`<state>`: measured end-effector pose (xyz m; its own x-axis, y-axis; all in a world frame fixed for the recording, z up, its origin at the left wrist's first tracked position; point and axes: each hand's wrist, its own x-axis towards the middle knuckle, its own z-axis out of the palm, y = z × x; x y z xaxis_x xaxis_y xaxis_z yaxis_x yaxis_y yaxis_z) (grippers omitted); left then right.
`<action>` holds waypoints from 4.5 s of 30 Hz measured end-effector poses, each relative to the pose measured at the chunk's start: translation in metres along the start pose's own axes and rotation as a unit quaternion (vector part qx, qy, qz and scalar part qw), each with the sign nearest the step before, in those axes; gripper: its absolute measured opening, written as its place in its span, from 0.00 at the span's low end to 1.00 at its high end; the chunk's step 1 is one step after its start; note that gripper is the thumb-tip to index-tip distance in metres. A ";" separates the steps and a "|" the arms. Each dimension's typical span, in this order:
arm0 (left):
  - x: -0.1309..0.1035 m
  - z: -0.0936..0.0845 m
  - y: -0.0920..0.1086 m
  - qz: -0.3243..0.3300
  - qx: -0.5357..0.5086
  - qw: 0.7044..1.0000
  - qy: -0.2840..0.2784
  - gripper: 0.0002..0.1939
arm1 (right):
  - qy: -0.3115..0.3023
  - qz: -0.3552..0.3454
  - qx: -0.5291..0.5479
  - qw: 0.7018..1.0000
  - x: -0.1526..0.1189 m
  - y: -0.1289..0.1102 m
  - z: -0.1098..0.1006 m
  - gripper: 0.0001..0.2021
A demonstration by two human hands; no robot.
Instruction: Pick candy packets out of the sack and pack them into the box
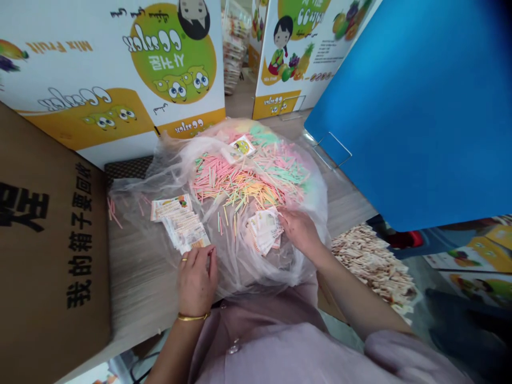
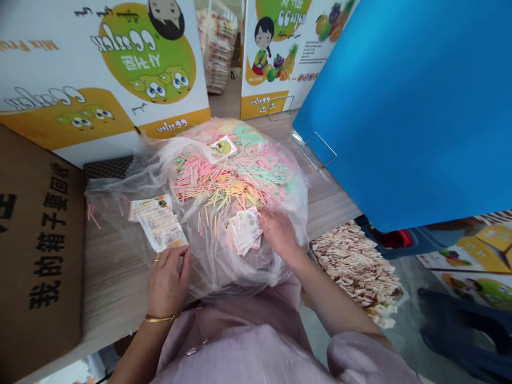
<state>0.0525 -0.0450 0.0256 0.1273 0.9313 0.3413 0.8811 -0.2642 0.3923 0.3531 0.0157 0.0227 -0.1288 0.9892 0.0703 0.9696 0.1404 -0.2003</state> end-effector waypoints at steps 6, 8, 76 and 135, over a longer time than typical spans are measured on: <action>0.020 -0.005 0.023 0.008 -0.139 0.990 -0.005 0.11 | 0.017 0.007 0.100 0.995 0.002 0.003 -0.038 0.18; 0.026 -0.007 0.033 0.012 -0.181 0.983 -0.006 0.17 | -0.016 -0.040 0.182 0.982 -0.002 -0.010 -0.053 0.18; 0.058 0.032 0.018 -0.413 -0.664 0.622 0.047 0.17 | -0.152 -0.108 0.466 0.865 0.094 -0.096 -0.032 0.21; 0.059 0.016 0.027 -0.389 -0.712 0.576 -0.096 0.19 | -0.323 -0.160 0.540 0.761 0.110 -0.107 -0.034 0.30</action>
<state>0.0910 0.0074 0.0423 0.1149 0.8815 -0.4579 -0.5448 0.4414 0.7130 0.2423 0.1080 0.0852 -0.7351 0.6631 -0.1411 0.1769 -0.0133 -0.9841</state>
